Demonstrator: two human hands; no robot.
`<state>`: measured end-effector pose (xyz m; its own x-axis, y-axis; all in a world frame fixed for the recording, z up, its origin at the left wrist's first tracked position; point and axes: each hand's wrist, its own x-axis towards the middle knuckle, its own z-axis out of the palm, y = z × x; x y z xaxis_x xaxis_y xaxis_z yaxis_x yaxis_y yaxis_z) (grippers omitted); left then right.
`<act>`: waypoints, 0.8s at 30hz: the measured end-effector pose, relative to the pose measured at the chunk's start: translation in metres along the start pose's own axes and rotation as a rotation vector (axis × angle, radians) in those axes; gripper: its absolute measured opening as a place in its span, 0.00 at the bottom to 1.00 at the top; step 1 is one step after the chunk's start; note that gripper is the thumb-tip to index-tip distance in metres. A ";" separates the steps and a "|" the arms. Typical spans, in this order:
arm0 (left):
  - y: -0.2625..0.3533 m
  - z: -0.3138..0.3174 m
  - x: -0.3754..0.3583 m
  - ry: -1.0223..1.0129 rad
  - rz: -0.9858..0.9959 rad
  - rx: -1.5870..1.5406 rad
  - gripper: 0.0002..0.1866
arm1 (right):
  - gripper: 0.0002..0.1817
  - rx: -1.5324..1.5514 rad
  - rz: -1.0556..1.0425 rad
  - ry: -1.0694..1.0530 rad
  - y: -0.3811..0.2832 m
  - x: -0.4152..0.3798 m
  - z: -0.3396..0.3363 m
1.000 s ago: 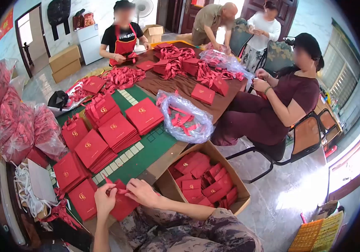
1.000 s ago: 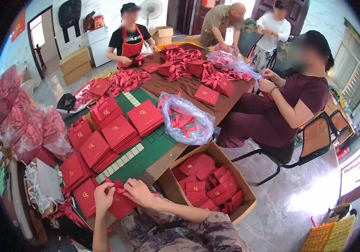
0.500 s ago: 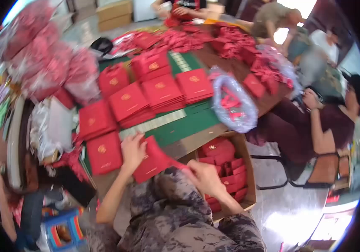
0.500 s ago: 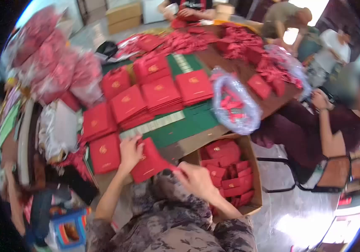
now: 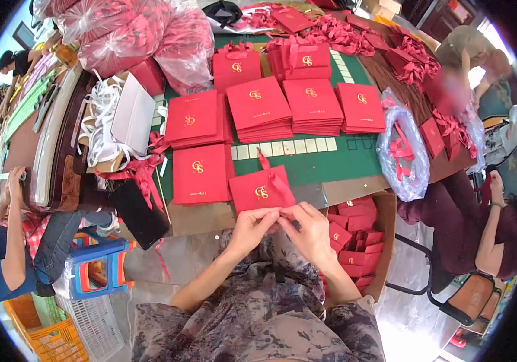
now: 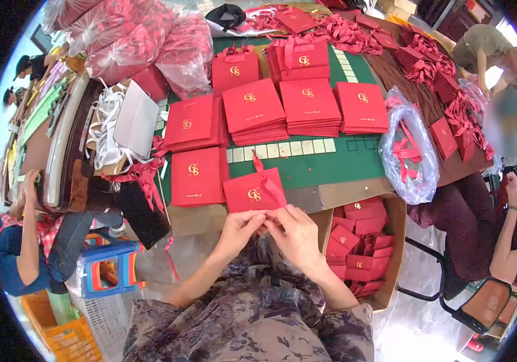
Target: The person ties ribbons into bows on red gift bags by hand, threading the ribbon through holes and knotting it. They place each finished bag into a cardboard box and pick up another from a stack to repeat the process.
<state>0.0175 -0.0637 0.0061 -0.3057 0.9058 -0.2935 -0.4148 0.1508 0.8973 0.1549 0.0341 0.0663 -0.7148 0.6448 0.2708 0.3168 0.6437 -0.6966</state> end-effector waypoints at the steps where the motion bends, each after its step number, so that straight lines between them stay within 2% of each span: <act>1: -0.005 -0.001 -0.001 0.037 0.000 0.002 0.13 | 0.09 0.004 0.008 -0.007 0.002 -0.003 0.003; 5: -0.015 -0.001 -0.007 0.115 -0.019 -0.099 0.14 | 0.09 0.203 0.114 0.083 0.002 -0.012 0.016; 7: -0.024 0.000 -0.009 0.087 -0.073 -0.330 0.14 | 0.09 0.242 0.165 0.128 0.003 -0.014 0.022; 9: -0.030 0.004 -0.012 0.090 -0.073 -0.339 0.14 | 0.11 0.237 0.133 0.117 0.009 -0.016 0.031; 12: -0.031 0.001 -0.011 0.089 -0.050 -0.342 0.14 | 0.10 0.229 0.190 0.105 0.003 -0.011 0.032; 14: -0.010 -0.003 -0.008 0.101 0.038 -0.005 0.13 | 0.09 0.274 0.214 0.100 0.005 -0.010 0.033; 16: 0.014 -0.019 -0.001 0.268 0.328 0.670 0.19 | 0.08 0.318 0.239 0.095 0.008 -0.008 0.036; 17: 0.026 -0.026 0.005 0.360 0.390 0.874 0.24 | 0.08 0.358 0.289 0.069 0.010 -0.008 0.039; 18: 0.030 -0.041 0.016 0.427 0.602 1.197 0.26 | 0.07 0.396 0.341 0.044 0.012 -0.007 0.040; 20: 0.042 -0.052 0.028 0.420 0.501 1.225 0.28 | 0.07 0.373 0.359 0.032 0.010 0.001 0.044; 22: 0.046 -0.061 0.038 0.386 0.490 1.308 0.27 | 0.08 0.350 0.377 0.022 0.011 0.009 0.053; 24: 0.047 -0.065 0.042 0.351 0.482 1.390 0.27 | 0.08 0.320 0.226 0.065 0.023 0.013 0.069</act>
<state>-0.0704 -0.0444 0.0143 -0.4385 0.8688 0.2301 0.8366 0.3010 0.4578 0.1092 0.0289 0.0080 -0.6049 0.7870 0.1216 0.2438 0.3285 -0.9125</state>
